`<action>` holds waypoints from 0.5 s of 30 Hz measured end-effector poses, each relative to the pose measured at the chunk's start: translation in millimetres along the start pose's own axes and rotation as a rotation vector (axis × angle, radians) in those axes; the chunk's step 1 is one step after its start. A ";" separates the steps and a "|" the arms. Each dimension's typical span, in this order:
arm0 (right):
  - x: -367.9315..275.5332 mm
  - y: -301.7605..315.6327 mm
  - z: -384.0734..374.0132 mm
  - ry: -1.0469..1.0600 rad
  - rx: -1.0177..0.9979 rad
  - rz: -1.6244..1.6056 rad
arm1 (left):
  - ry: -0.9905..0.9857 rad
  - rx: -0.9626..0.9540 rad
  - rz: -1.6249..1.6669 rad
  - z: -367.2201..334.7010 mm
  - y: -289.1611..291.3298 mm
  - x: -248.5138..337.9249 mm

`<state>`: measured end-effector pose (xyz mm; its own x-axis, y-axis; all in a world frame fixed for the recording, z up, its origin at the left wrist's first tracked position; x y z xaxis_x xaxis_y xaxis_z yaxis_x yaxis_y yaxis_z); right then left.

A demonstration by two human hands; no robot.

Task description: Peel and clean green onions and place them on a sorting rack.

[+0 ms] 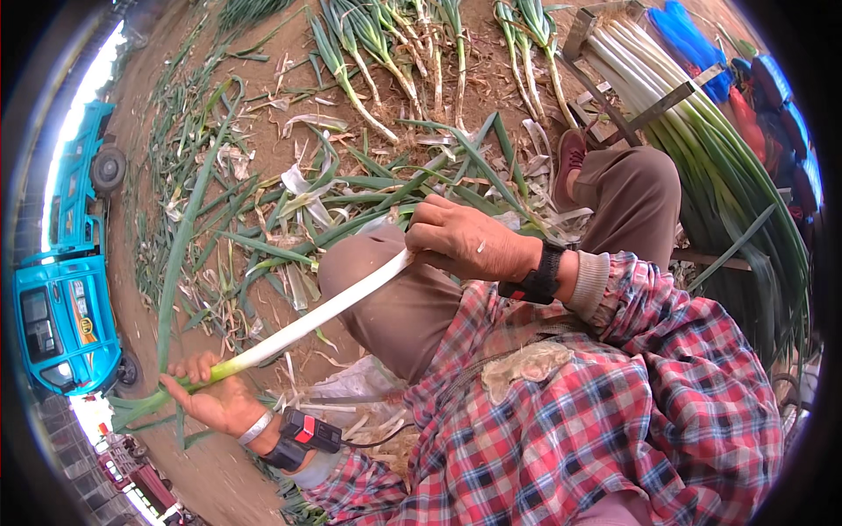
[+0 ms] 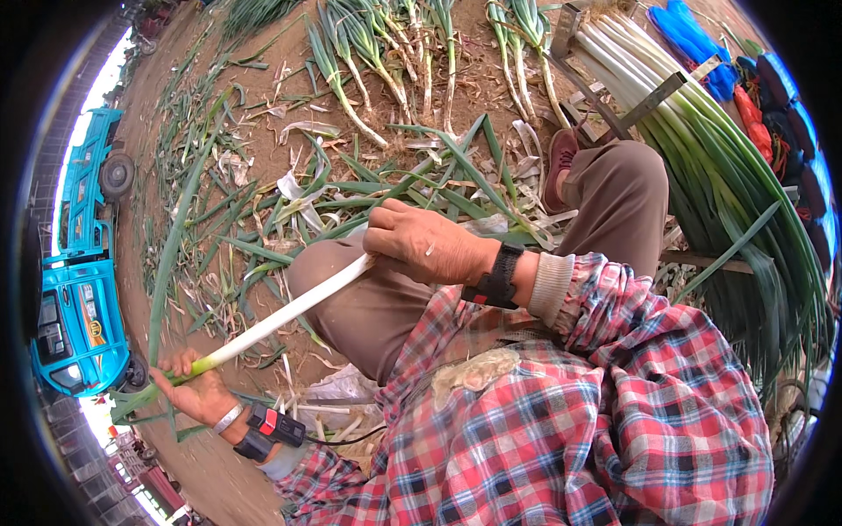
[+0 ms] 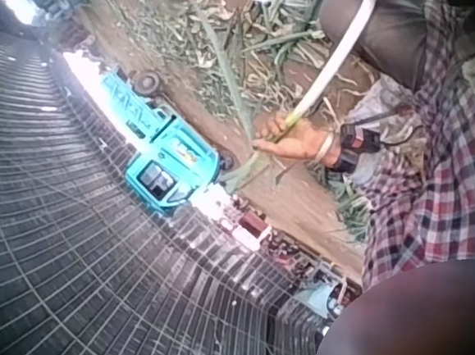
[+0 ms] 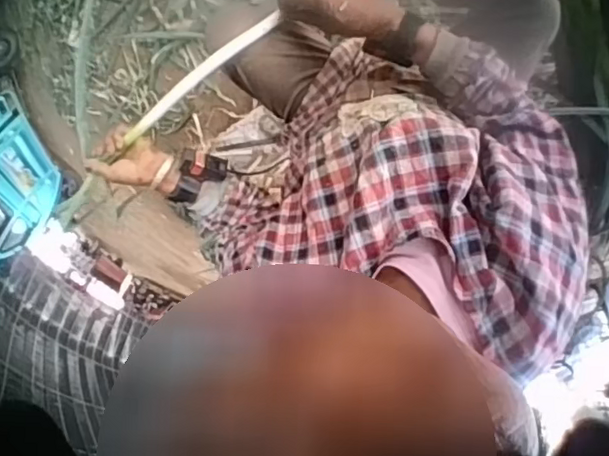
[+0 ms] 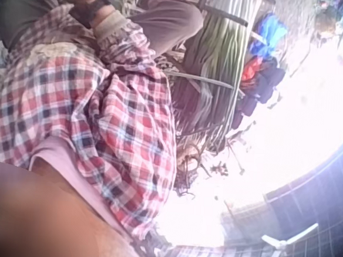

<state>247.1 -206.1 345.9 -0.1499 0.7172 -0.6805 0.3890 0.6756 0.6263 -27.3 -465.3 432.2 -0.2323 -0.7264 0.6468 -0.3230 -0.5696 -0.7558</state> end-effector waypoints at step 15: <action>3.1 -8.3 -7.8 -0.051 -0.077 -0.102 | 0.035 -0.034 0.083 2.0 -7.3 3.9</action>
<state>236.3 -208.2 341.5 -0.1381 0.6358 -0.7594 0.3030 0.7571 0.5788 -24.0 -464.8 440.0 -0.2910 -0.7566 0.5855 -0.3324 -0.4939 -0.8035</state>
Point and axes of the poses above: each hand's wrist, its own z-axis away from the middle knuckle, its own y-axis out of the back of the hand, x = y × z, the point moved 10 cm from there along -z, towards the middle knuckle, and after that the axes turned 8 degrees about -x, right-handed, at the moved point
